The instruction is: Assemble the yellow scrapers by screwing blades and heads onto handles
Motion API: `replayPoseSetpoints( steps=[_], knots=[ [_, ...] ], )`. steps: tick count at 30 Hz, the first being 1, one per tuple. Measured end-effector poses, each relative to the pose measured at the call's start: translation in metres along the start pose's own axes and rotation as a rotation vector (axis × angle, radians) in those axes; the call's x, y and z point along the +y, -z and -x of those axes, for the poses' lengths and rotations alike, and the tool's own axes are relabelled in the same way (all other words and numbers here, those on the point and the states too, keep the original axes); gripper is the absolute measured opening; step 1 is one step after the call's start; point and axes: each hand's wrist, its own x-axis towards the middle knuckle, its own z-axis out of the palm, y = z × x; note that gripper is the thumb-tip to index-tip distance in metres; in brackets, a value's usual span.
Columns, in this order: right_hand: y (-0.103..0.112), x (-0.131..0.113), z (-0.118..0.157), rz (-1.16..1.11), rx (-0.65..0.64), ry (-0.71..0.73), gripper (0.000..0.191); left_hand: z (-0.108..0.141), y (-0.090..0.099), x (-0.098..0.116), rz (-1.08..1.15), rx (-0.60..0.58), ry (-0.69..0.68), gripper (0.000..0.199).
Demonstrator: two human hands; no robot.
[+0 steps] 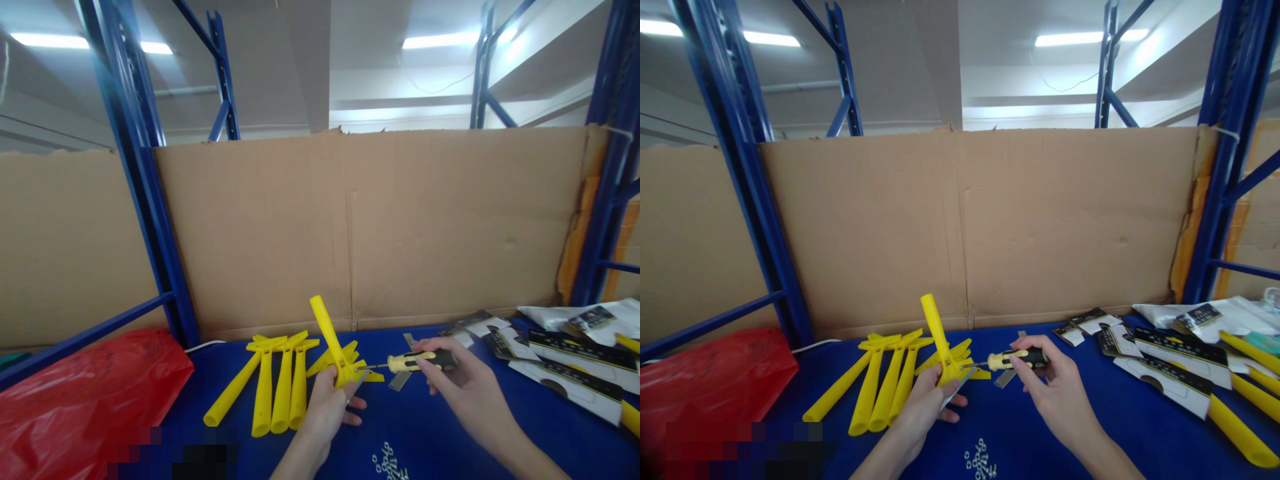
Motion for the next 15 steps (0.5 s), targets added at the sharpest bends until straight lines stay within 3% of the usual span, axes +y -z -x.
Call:
replayPoseSetpoints(
  steps=[8,15],
  knots=[
    [0.007,0.014,-0.003,0.101,-0.125,0.043,0.025,0.001,0.0,0.001,0.0,0.011,-0.001,0.033],
    [0.013,0.008,0.002,0.235,-0.317,0.139,0.018,0.001,-0.001,-0.002,0.013,0.03,0.01,0.036]
  ],
)
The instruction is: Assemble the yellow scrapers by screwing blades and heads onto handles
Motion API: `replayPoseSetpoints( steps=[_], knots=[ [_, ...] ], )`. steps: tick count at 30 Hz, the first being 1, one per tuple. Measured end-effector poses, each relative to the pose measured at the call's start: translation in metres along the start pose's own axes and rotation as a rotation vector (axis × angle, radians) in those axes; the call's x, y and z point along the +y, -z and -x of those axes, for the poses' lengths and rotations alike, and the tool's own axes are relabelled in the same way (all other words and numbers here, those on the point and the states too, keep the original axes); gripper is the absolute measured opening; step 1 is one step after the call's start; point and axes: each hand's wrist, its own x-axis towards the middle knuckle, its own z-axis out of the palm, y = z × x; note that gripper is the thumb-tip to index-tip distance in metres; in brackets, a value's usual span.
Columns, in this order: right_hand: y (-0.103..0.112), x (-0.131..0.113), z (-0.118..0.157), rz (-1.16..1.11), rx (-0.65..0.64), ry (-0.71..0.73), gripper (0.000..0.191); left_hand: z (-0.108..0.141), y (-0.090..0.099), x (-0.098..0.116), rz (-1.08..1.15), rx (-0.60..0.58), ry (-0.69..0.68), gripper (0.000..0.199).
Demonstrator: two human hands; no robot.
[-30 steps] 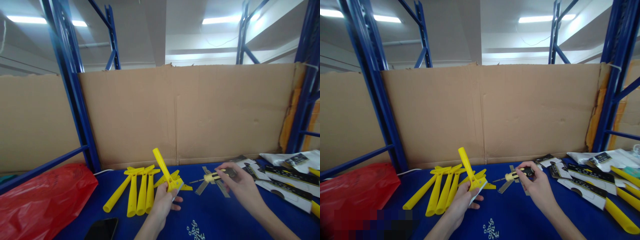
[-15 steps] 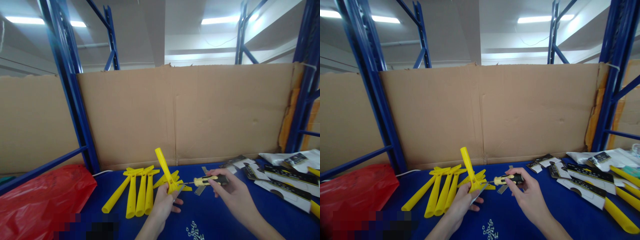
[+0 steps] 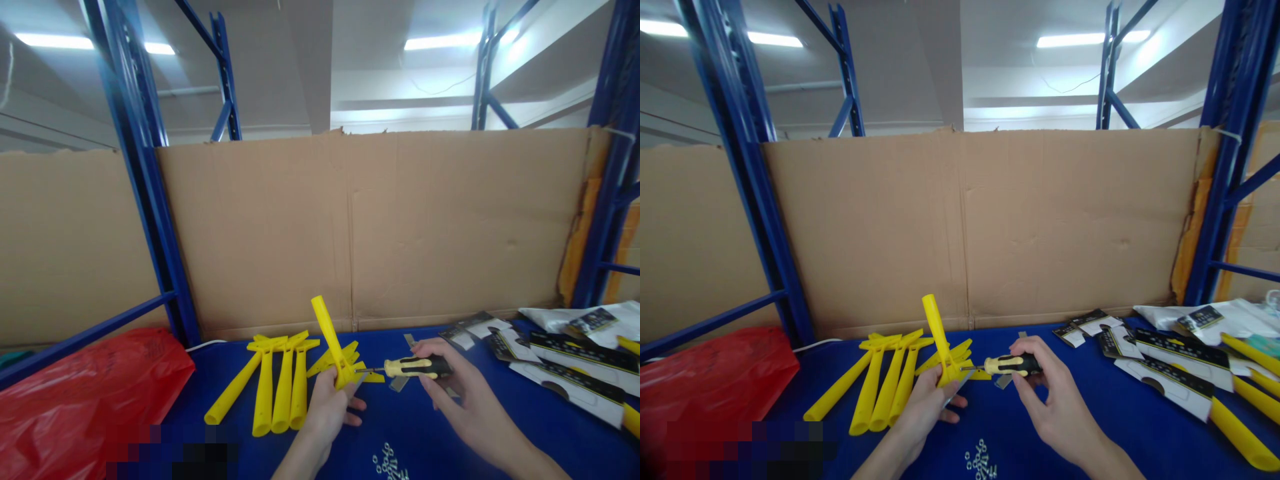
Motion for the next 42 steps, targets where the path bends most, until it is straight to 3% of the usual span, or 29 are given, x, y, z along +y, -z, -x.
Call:
replayPoseSetpoints(
  steps=[5,12,17,24,31,36,42],
  knots=[
    [0.0019,-0.0022,-0.001,0.083,-0.013,-0.012,0.015,-0.0003,-0.0013,0.0,0.006,0.034,-0.004,0.035],
    [0.0005,-0.0024,-0.0038,0.277,0.099,-0.001,0.021,0.0003,-0.0039,0.002,-0.043,0.03,-0.022,0.032],
    [0.0025,-0.0026,-0.0032,0.353,0.085,-0.026,0.025,0.003,-0.0067,0.0061,-0.071,0.057,-0.003,0.032],
    [0.0057,0.0,-0.0028,0.27,0.031,0.001,0.021,0.0017,-0.0078,0.0058,-0.068,0.064,-0.008,0.032],
    [0.0032,0.0005,-0.0045,0.248,0.032,-0.133,0.025,0.003,-0.0072,0.0061,-0.096,0.055,-0.028,0.029],
    [0.0056,0.0014,-0.0019,0.189,0.044,-0.094,0.035,0.0037,-0.0075,0.0069,-0.092,0.064,-0.029,0.028],
    [0.0028,0.0002,-0.0042,0.083,0.055,-0.216,0.033,0.0025,-0.0068,0.0052,-0.088,0.052,-0.037,0.029]
  ],
)
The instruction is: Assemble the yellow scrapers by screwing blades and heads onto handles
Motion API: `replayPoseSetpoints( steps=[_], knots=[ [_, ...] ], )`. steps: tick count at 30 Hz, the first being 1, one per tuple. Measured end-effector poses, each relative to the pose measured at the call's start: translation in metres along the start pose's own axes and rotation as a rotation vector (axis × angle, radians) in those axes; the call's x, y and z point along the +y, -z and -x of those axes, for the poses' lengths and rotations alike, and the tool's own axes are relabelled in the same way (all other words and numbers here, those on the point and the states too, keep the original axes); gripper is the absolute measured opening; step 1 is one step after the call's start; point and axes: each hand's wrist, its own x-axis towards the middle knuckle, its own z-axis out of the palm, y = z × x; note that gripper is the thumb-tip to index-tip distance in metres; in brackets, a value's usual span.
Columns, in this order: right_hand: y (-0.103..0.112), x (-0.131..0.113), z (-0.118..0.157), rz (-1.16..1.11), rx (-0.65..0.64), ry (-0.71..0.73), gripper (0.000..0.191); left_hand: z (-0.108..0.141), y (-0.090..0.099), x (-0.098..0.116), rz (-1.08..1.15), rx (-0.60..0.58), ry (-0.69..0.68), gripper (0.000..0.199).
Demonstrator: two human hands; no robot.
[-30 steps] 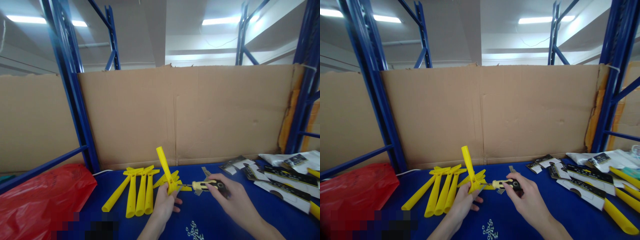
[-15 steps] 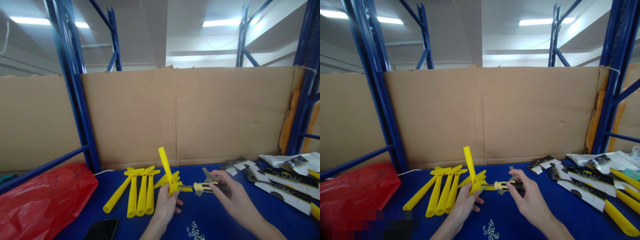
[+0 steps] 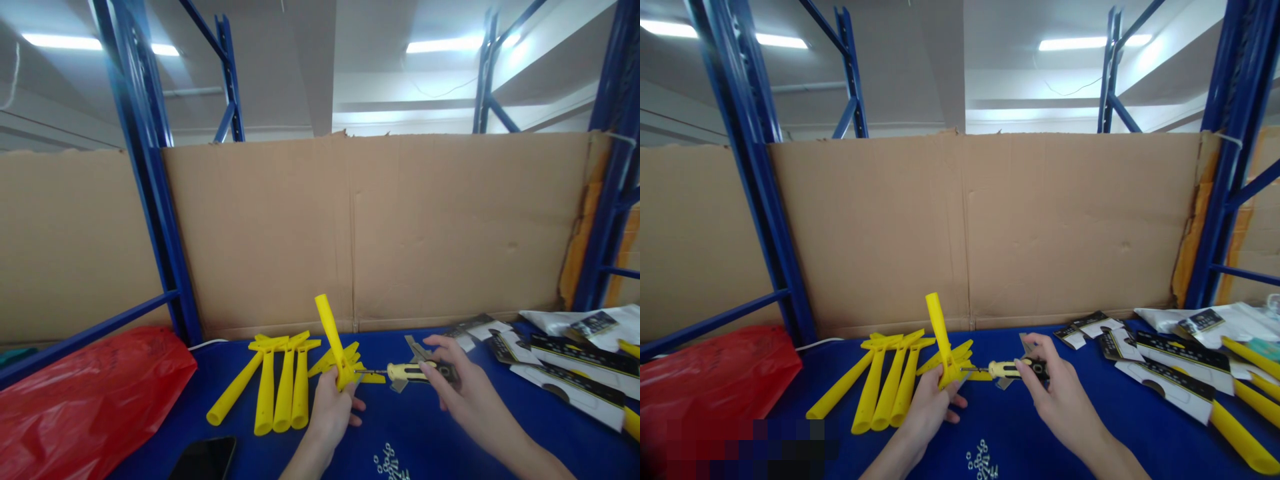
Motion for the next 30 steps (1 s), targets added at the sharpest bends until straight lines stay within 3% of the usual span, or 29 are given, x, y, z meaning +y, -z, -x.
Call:
replayPoseSetpoints(
  steps=[5,11,18,22,25,30],
  knots=[
    [0.001,-0.0016,0.0009,0.03,-0.003,-0.068,0.04,-0.0023,-0.001,-0.0019,-0.018,-0.002,0.0,0.027],
    [-0.003,-0.0083,0.0043,-0.153,0.038,-0.066,0.037,-0.0019,-0.0016,-0.0011,-0.013,0.015,0.009,0.027],
    [-0.0005,-0.0044,-0.0004,0.034,-0.017,-0.145,0.04,-0.0011,-0.0015,-0.0009,-0.016,0.019,-0.008,0.027],
    [-0.0053,-0.005,0.0046,-0.078,0.061,-0.106,0.05,-0.0007,-0.0014,-0.0008,-0.018,0.022,-0.002,0.025],
    [-0.0084,-0.0069,0.0051,-0.139,0.078,-0.108,0.046,-0.0006,-0.0016,-0.0006,-0.031,0.019,-0.013,0.025],
    [-0.0049,-0.0078,-0.0002,0.017,0.112,-0.173,0.042,-0.0015,-0.0025,-0.0008,-0.046,0.022,-0.007,0.024]
  ],
)
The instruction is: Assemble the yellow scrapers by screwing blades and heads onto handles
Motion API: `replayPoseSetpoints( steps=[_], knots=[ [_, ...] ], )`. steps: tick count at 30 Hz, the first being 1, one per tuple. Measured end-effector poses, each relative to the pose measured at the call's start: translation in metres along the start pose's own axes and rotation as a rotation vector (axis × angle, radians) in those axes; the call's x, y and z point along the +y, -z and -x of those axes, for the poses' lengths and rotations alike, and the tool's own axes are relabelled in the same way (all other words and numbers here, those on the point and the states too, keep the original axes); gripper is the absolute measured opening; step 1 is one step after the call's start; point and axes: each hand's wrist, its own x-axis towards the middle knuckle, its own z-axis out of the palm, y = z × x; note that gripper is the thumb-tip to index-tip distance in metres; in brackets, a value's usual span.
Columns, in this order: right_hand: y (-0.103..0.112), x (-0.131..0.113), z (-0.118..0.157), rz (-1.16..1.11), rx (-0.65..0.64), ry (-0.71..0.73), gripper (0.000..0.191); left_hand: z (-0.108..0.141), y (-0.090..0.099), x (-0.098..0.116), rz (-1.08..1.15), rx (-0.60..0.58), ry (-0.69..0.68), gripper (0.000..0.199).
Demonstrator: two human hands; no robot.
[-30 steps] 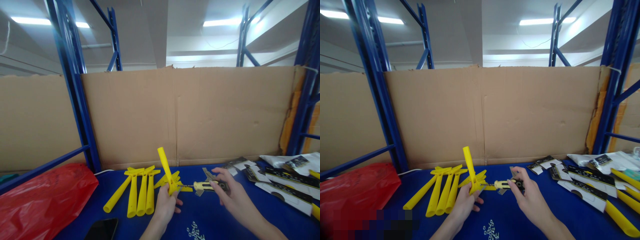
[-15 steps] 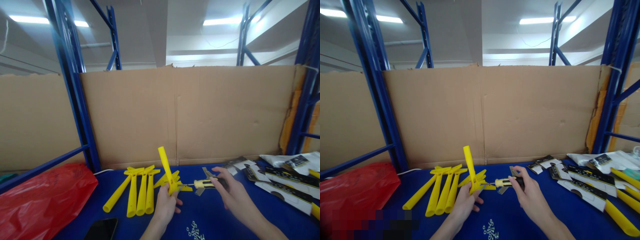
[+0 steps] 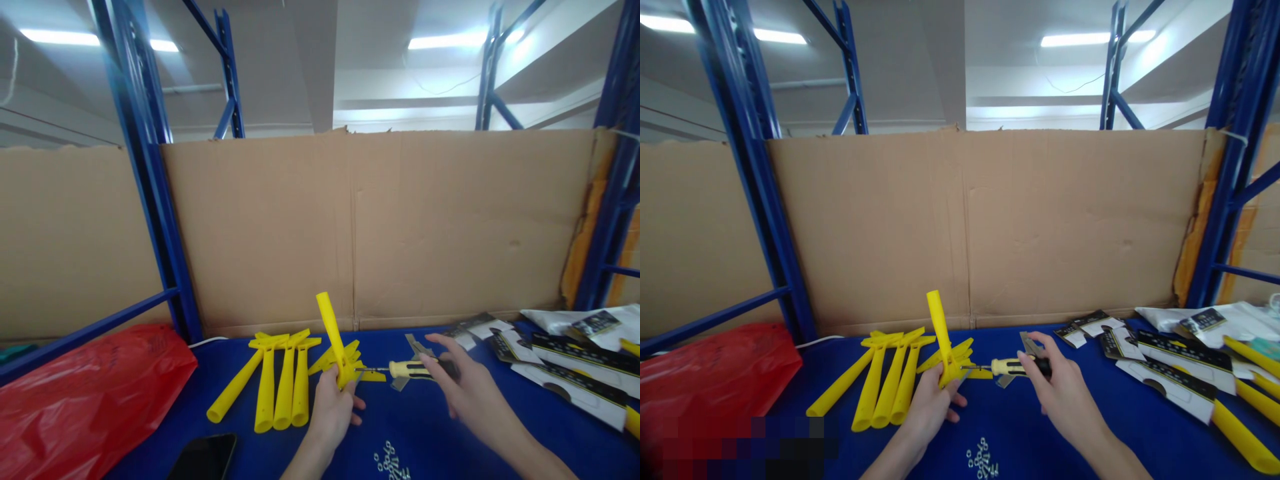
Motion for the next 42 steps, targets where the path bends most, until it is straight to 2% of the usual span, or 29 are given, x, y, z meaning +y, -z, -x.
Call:
replayPoseSetpoints(
  steps=[3,6,9,15,20,23,27,31,34,37,42],
  knots=[
    [0.001,0.002,0.0,0.028,-0.011,0.001,0.046,0.0,0.0,0.0,-0.017,-0.011,-0.02,0.024],
    [0.0,0.006,0.002,-0.061,-0.011,0.042,0.051,0.0,0.0,0.0,-0.013,-0.008,-0.013,0.025],
    [0.0,0.01,0.0,-0.111,-0.092,0.045,0.046,0.001,0.0,0.0,0.006,-0.006,-0.013,0.025],
    [0.003,0.012,-0.006,0.069,-0.14,0.036,0.036,0.001,0.001,0.001,0.014,0.015,-0.002,0.023],
    [-0.001,0.008,0.002,-0.049,-0.072,0.07,0.046,0.003,0.001,0.003,0.022,0.019,0.023,0.024],
    [-0.002,0.004,0.005,-0.104,-0.097,0.068,0.042,0.004,0.001,0.004,0.023,0.022,0.022,0.026],
    [0.0,0.001,0.002,-0.029,-0.066,0.067,0.035,0.003,0.001,0.002,0.015,0.021,0.021,0.028],
    [0.001,0.003,0.002,0.034,-0.074,0.051,0.04,0.001,0.002,0.0,-0.021,0.003,-0.003,0.026],
    [-0.002,0.006,0.004,-0.068,-0.037,0.073,0.05,0.0,0.001,-0.002,-0.026,0.005,-0.013,0.026],
    [-0.003,0.007,0.003,-0.128,-0.072,0.052,0.048,0.001,0.001,-0.002,-0.023,0.017,-0.005,0.026],
    [0.003,0.009,-0.004,0.052,-0.089,0.045,0.039,0.002,0.0,0.001,-0.023,0.016,0.008,0.026]
  ],
)
